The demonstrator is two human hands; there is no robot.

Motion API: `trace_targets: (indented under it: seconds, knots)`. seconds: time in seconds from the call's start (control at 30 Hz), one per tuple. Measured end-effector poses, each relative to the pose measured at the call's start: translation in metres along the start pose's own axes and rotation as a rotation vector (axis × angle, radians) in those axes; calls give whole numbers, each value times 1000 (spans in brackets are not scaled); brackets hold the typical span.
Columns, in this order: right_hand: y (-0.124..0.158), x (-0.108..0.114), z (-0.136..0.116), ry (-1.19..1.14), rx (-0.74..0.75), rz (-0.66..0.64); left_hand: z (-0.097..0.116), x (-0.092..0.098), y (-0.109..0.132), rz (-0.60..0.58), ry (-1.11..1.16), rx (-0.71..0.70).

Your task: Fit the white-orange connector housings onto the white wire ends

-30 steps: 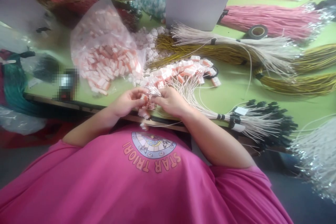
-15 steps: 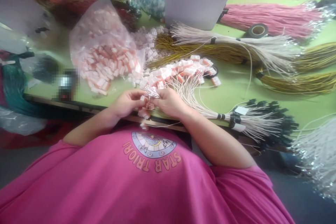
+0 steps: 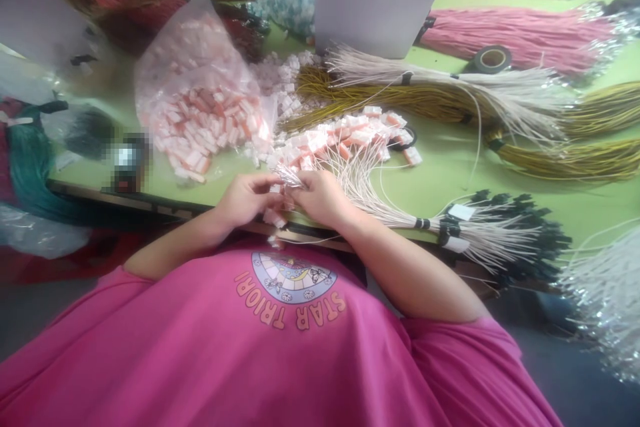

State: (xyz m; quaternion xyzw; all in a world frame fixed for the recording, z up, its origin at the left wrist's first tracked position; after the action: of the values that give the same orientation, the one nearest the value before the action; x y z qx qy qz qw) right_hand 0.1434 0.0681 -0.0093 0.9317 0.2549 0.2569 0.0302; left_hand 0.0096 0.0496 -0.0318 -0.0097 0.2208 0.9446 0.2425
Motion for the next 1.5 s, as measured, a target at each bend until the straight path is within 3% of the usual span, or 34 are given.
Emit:
trace_targets:
  seconds: [0.27,0.47,0.67,0.77,0.83,0.93,0.97,1.03,1.1,1.17,1.27,1.4,1.5]
  knots:
    - [4,2,-4,21,29,32,6,-2,2,6,7,14]
    - [2,-3,0,150,-4,22,-2,-5,-1,27,-87,43]
    - [3,-4,-3,81,44,-28,-1,-4,0,-50,-228,-30]
    - [4,-1,-4,10,71,-78,13,4,8,-57,-454,-137]
    - [5,7,-4,-8,86,-39,26,20,15,9,-698,-234]
    - [5,19,-1,-46,75,39,42,68,29,300,-1036,-266]
    - [4,21,1,-73,55,44,45,90,34,452,-1134,-224]
    - [3,21,6,-128,7,26,42,128,41,639,-1282,-32]
    - [2,21,10,-172,-18,8,36,152,43,694,-1346,96]
    - [1,21,12,-203,-23,-6,33,162,41,688,-1363,110]
    - [0,20,12,-234,-8,-13,33,156,36,666,-1361,60]
    - [0,24,6,-82,-11,49,43,126,33,620,-1212,-93]
    - [1,23,1,71,-21,27,39,94,27,403,-873,-180]
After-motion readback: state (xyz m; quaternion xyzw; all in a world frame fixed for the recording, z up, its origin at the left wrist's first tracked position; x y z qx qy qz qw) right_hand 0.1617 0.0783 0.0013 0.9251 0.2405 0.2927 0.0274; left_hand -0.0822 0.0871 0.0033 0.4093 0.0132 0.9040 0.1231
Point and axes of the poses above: each hand's wrist, its own y-axis away from the middle knuckle, its own x-axis out of the back of the hand, z = x × y, the point moved 7 cm from there along -y, towards the middle knuckle, and after that the axes turned 8 degrees about -z, right-handed, at the moved point
